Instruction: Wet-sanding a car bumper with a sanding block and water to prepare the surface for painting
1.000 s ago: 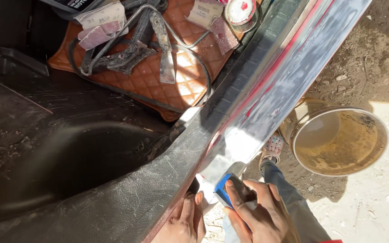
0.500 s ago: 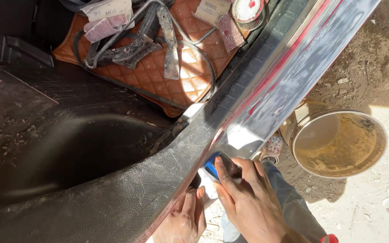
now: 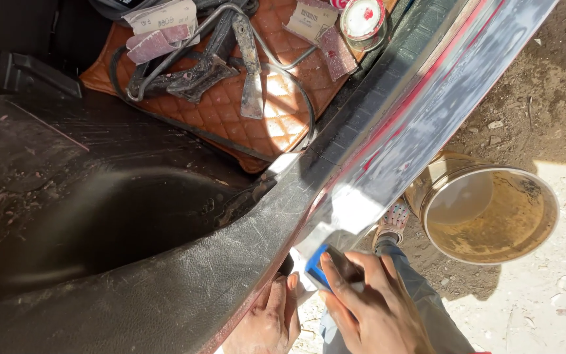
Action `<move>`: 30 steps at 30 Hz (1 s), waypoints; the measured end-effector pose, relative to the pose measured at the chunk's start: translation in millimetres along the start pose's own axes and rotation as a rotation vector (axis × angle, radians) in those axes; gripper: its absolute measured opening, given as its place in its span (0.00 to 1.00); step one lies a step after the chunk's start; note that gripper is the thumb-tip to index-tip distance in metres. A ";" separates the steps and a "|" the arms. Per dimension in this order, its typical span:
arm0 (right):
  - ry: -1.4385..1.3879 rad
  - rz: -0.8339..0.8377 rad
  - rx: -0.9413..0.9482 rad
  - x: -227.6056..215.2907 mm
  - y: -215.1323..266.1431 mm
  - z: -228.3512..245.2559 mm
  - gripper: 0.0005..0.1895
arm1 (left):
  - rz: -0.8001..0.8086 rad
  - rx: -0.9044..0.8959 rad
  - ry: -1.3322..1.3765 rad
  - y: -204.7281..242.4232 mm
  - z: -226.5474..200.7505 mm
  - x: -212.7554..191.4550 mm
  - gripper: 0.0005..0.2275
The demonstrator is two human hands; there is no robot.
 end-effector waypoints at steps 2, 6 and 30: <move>-0.075 -0.052 -0.075 -11.2 -33.3 6.6 0.30 | -0.023 -0.066 -0.020 12.2 2.8 9.8 0.13; 0.061 -0.119 -0.153 0.4 -0.4 3.5 0.35 | -0.011 -0.012 -0.012 -9.7 -0.3 -11.2 0.15; 0.137 -0.344 -0.018 10.1 3.0 9.5 0.29 | -0.033 0.396 -0.163 -5.4 -14.6 -7.3 0.11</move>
Point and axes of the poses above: each hand's wrist, its own y-axis away from the middle knuckle, its own x-axis out of the palm, z = x × y, the point moved 5 cm from there along -y, towards the middle knuckle, and after that the axes turned 5 degrees about -x, right-handed, at the moved point
